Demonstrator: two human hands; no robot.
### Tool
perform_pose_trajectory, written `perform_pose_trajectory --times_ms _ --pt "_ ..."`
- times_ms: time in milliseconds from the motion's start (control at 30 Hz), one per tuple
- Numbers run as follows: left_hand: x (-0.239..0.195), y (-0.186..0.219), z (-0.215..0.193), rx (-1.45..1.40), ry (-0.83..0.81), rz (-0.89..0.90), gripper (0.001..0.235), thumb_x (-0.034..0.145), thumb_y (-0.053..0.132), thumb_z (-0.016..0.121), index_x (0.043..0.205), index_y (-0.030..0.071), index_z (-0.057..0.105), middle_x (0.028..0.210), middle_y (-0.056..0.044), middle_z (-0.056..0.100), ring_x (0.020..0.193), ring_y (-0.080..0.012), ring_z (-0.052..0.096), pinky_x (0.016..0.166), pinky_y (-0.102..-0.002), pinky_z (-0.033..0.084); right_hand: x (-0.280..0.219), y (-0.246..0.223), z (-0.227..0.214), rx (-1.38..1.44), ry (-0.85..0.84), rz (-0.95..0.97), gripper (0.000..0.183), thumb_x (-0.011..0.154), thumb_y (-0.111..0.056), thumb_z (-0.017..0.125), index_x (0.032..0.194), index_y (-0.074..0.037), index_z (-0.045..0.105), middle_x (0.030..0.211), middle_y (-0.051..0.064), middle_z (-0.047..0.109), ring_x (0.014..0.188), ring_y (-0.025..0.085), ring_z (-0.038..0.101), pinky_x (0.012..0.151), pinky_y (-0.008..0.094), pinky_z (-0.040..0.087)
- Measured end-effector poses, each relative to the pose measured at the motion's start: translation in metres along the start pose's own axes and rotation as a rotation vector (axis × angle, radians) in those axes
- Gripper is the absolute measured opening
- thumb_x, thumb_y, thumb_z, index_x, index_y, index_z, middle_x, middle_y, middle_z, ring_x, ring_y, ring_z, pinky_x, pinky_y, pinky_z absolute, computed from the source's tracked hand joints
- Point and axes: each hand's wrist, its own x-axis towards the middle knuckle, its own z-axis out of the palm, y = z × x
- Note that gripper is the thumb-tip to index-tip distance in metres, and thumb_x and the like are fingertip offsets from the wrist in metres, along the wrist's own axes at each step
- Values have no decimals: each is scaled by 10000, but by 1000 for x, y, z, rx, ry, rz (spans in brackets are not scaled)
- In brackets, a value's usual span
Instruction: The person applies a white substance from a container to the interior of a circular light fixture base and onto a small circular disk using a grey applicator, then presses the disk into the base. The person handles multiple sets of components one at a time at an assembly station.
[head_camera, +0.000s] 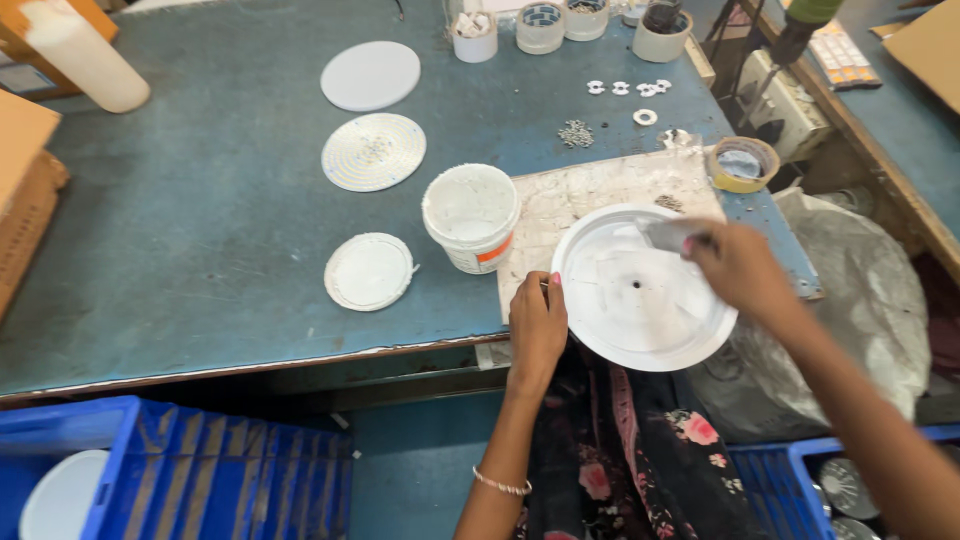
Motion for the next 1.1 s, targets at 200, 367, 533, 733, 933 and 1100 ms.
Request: perform_pose_trajectory --times_ms 200,367,533,733,933,1100 --pt "23 0 26 -24 9 -195 478 1044 354 554 721 2 537 623 -164 571 566 -305 511 594 -457 412 -38 11 47 109 301 -415 452 955 -23 556 1392 -105 631 1252 221 673 1034 420 683 864 471 558" --pt "18 25 33 -220 95 -136 496 1039 310 557 660 4 461 544 -78 387 529 -167 328 520 -408 298 -35 8 67 -194 269 -233 488 921 -77 518 1401 -133 590 1400 124 622 925 398 699 791 503 550" --pt "9 47 30 -308 150 -98 456 1034 254 560 669 3 450 540 -58 365 533 -143 313 510 -392 296 -54 16 62 -312 157 -148 489 894 -74 519 1373 -133 600 1296 127 670 887 373 715 786 501 554" --pt "2 73 23 -229 125 -4 450 1037 223 563 672 -2 424 546 -77 329 537 -162 289 510 -402 277 -46 29 7 60 208 -62 283 940 -170 633 1183 -128 771 971 184 751 782 339 738 731 417 565" --pt "-13 97 20 -138 75 82 432 1049 232 535 695 -5 467 561 -114 407 531 -214 349 532 -425 317 14 64 13 468 176 114 270 930 -207 688 1107 -16 759 849 114 779 734 165 719 682 344 548" --pt "-21 109 18 -64 51 159 401 1048 245 522 731 -1 510 599 -135 490 545 -272 428 561 -447 360 21 51 18 652 161 107 279 897 -211 698 1021 35 744 852 111 774 740 143 701 674 328 541"
